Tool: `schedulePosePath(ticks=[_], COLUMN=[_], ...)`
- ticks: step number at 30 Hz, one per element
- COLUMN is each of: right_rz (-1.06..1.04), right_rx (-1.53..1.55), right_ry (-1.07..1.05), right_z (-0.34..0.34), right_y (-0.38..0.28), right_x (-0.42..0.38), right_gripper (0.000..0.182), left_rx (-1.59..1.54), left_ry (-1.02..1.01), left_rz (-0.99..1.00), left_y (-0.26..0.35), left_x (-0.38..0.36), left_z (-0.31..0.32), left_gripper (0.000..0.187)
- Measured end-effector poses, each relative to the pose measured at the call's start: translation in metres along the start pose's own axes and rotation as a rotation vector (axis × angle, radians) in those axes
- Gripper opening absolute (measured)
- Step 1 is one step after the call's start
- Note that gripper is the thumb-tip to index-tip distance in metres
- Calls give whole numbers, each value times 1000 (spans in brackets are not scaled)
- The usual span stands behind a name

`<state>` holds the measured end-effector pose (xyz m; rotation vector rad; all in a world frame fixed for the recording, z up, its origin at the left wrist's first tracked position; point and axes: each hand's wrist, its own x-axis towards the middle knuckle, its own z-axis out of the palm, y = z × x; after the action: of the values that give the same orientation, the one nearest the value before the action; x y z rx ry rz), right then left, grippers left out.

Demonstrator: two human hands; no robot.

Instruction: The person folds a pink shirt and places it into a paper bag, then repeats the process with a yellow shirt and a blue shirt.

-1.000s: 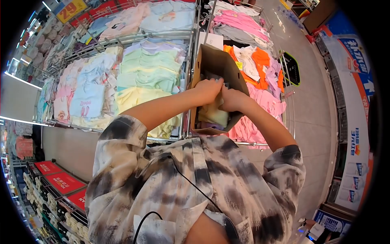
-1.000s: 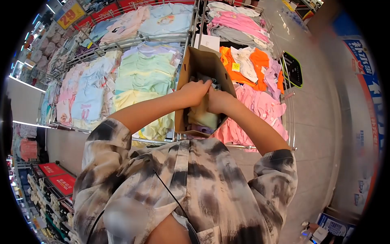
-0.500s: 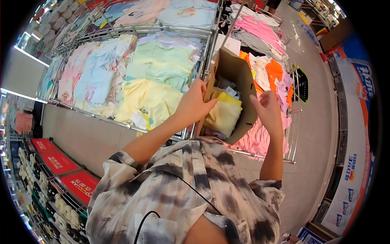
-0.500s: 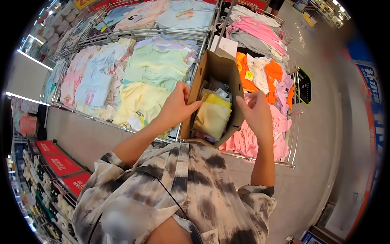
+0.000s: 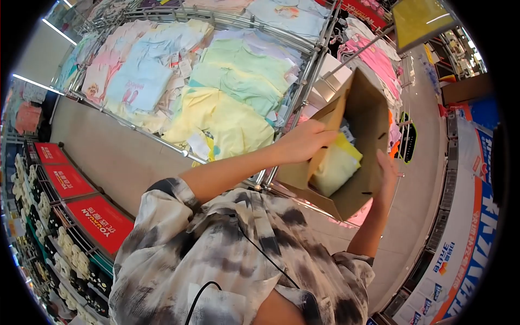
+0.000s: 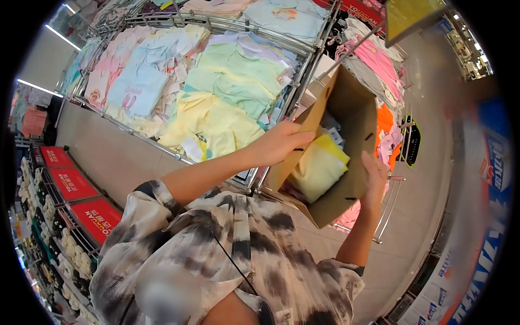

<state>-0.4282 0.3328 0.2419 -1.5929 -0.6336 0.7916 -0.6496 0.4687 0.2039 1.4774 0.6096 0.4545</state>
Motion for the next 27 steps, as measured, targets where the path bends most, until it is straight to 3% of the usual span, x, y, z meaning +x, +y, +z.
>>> schedulePosePath(ticks=[2, 3, 6, 9, 12, 18, 22, 24, 27], right_rz=[46, 27, -41, -79, -25, 11, 46, 42, 59], right_rx=[213, 227, 275, 278, 230, 171, -146, -18, 14], right_ry=[24, 20, 16, 37, 82, 22, -27, -17, 34], right_z=[16, 26, 69, 118, 172, 281, 322, 347, 361], right_y=[-27, -39, -69, -80, -79, -26, 39, 60, 52], right_x=[-9, -15, -34, -49, -59, -70, -78, -89, -104], right_gripper=[22, 23, 27, 31, 32, 27, 20, 18, 21], left_rx=[-29, -150, -120, -146, -92, -228, 221, 143, 72], left_ry=[-50, -42, -40, -26, -14, -6, 4, 2, -31], left_rz=[3, 64, 26, 148, 95, 28, 5, -21, -32], left_y=[35, 40, 79, 71, 67, 8, -41, -81, -81], left_x=[-7, -10, -36, -49, -74, -122, -138, -147, -158], left_z=[-17, -22, -63, -106, -159, -248, -291, -295, -309], left_gripper=[40, 41, 48, 48, 46, 45, 40, 41, 46])
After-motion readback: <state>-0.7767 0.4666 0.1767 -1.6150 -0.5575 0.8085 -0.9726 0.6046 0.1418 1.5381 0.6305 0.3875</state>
